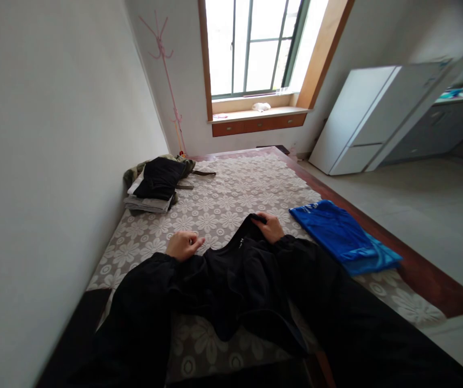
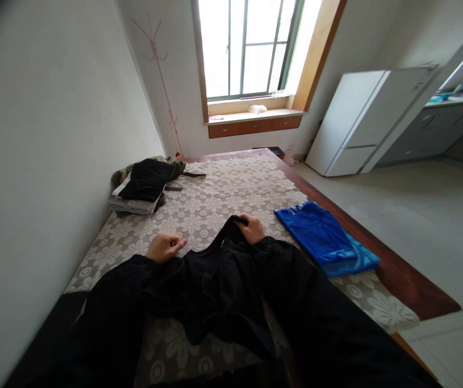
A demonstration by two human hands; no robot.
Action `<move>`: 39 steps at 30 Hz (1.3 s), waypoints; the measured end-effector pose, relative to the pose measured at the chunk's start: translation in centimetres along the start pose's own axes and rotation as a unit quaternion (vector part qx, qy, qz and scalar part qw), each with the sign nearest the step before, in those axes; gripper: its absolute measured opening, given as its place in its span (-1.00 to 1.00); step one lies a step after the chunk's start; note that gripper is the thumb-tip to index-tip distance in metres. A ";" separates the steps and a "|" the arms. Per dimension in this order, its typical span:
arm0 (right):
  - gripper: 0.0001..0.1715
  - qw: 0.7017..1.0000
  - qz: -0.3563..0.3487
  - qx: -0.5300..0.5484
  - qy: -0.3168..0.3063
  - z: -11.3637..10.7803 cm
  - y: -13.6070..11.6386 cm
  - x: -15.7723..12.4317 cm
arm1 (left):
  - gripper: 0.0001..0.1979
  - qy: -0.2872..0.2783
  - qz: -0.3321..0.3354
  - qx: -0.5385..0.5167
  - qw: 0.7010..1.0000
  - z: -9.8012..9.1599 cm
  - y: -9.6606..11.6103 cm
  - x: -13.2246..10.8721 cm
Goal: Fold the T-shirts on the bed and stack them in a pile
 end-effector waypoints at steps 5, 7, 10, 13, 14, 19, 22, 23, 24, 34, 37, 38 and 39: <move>-0.73 0.999 -0.010 -0.021 -0.027 0.3 -0.6 -0.1 | -0.47 -0.026 0.016 0.185 0.982 2.0 0.5 0.1; -0.78 0.999 -0.015 -0.032 -0.036 0.4 -0.9 -0.2 | -0.48 -0.039 0.022 0.179 0.983 1.9 0.4 0.1; -0.80 0.998 -0.021 -0.045 -0.047 0.5 -1.1 -0.3 | -0.52 -0.061 0.040 0.157 0.985 1.6 0.1 0.1; -0.78 0.996 -0.019 -0.056 -0.062 0.5 -1.2 -0.3 | -0.54 -0.081 0.049 0.124 0.988 1.2 0.3 0.0; -0.78 0.996 -0.019 -0.059 -0.065 0.5 -1.2 -0.3 | -0.55 -0.092 0.053 0.109 0.988 1.1 0.4 0.0; -0.78 0.996 -0.029 -0.054 -0.066 0.5 -1.2 -0.3 | -0.61 -0.171 0.084 0.070 0.979 1.3 1.7 -0.4; -0.77 0.996 -0.030 -0.046 -0.066 0.6 -1.1 -0.4 | -0.72 -0.165 0.061 0.062 0.982 1.8 1.6 -0.3; -0.77 0.996 -0.030 -0.046 -0.067 0.6 -1.1 -0.4 | -0.73 -0.153 0.046 0.045 0.986 1.9 1.3 -0.3; -0.77 0.996 -0.029 -0.047 -0.069 0.6 -1.1 -0.4 | -0.73 -0.138 0.033 0.021 0.990 2.1 1.0 -0.1; -0.75 0.996 -0.029 -0.025 -0.081 0.5 -1.2 -0.4 | -0.47 0.040 -0.006 -0.279 0.959 1.0 -1.6 1.2; -0.69 0.996 -0.025 -0.002 -0.091 0.3 -1.2 -0.3 | -0.58 0.043 0.017 -0.178 0.983 1.4 -1.0 1.0; -0.67 0.995 -0.022 0.003 -0.095 0.3 -1.1 -0.3 | -0.61 0.034 0.023 -0.134 0.990 1.6 -0.8 0.9; -0.65 0.995 -0.017 0.006 -0.099 0.3 -1.1 -0.2 | -0.64 0.022 0.025 -0.090 0.995 1.9 -0.6 0.8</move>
Point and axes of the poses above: each hand's wrist, its own x-axis towards the middle knuckle, its own z-axis out of the palm, y = z × x, the point moved 2 cm from there along x, towards the middle knuckle, and after that the axes turned 14 degrees about -y, right-handed, at the moved point
